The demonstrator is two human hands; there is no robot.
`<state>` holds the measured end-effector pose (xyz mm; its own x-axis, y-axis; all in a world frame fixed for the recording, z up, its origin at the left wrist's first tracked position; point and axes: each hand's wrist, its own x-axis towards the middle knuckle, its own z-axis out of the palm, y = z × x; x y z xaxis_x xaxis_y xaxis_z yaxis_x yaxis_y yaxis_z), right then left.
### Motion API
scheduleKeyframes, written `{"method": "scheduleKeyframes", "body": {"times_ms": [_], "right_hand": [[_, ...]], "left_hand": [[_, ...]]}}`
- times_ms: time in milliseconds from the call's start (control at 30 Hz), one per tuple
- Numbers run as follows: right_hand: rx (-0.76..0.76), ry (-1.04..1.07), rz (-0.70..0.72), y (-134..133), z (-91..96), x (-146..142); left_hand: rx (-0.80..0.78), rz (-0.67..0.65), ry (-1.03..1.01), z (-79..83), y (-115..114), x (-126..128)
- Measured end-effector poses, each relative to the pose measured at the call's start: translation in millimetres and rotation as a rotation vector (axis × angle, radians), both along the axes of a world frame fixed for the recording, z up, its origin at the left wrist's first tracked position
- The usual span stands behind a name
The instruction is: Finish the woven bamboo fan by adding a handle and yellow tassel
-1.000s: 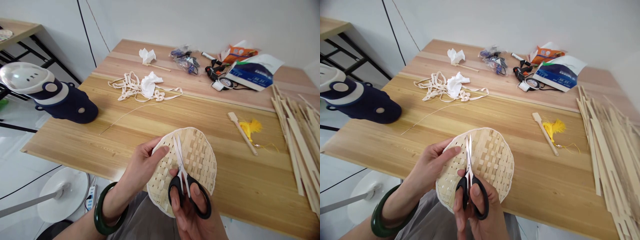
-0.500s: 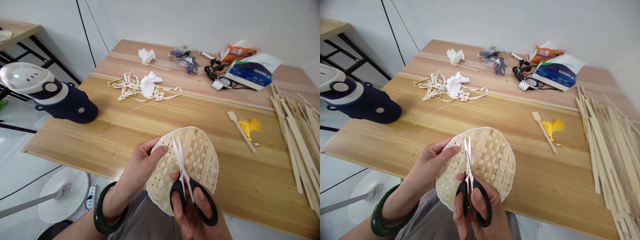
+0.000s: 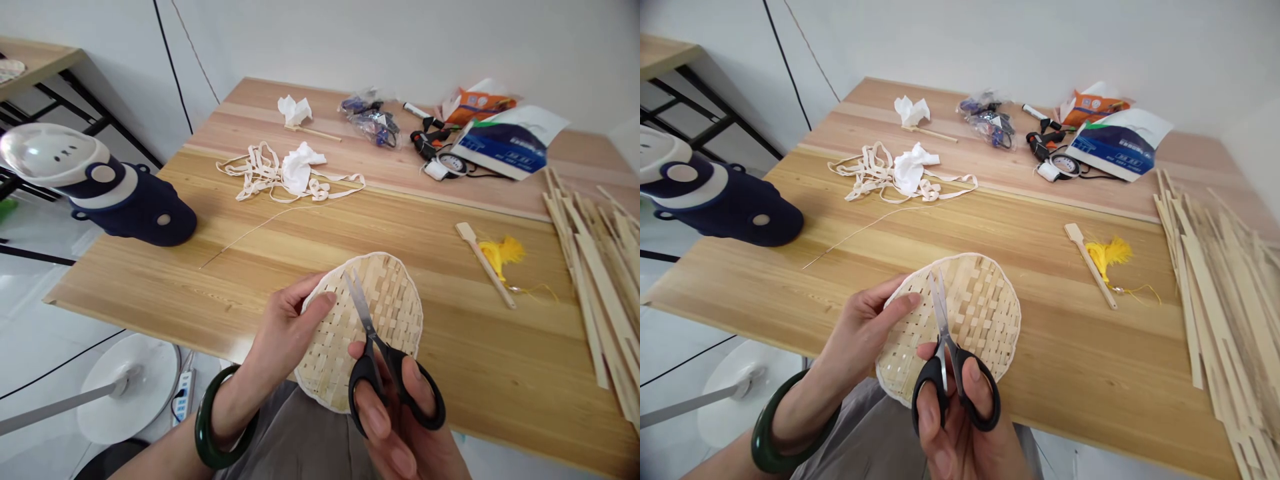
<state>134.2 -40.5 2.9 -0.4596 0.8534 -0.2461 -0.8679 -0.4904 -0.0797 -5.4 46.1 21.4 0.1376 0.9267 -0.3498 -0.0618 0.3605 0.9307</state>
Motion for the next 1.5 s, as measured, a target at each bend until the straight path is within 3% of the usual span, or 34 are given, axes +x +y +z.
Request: {"method": "scheduleKeyframes", "body": {"times_ms": [367,633,1167,1333,1500], "right_hand": [[-0.024,-0.098,0.023,-0.4,-0.3,3.8],[-0.024,-0.115,0.091,-3.2,-1.4,4.5],[-0.033,-0.193,0.045,-3.2,0.0,1.6],[-0.044,-0.243,0.081,-1.4,0.6,3.2],[-0.041,-0.165,0.062,1.0,-1.3,5.8]], "left_hand": [[0.017,-0.016,-0.013,-2.2,2.0,-0.6],[-0.076,-0.012,-0.126,-1.8,0.7,0.6],[-0.172,-0.007,-0.181,-4.1,0.7,2.3],[-0.161,-0.012,-0.178,-3.7,1.4,3.6],[-0.117,-0.015,-0.12,-4.2,1.0,1.8]]}}
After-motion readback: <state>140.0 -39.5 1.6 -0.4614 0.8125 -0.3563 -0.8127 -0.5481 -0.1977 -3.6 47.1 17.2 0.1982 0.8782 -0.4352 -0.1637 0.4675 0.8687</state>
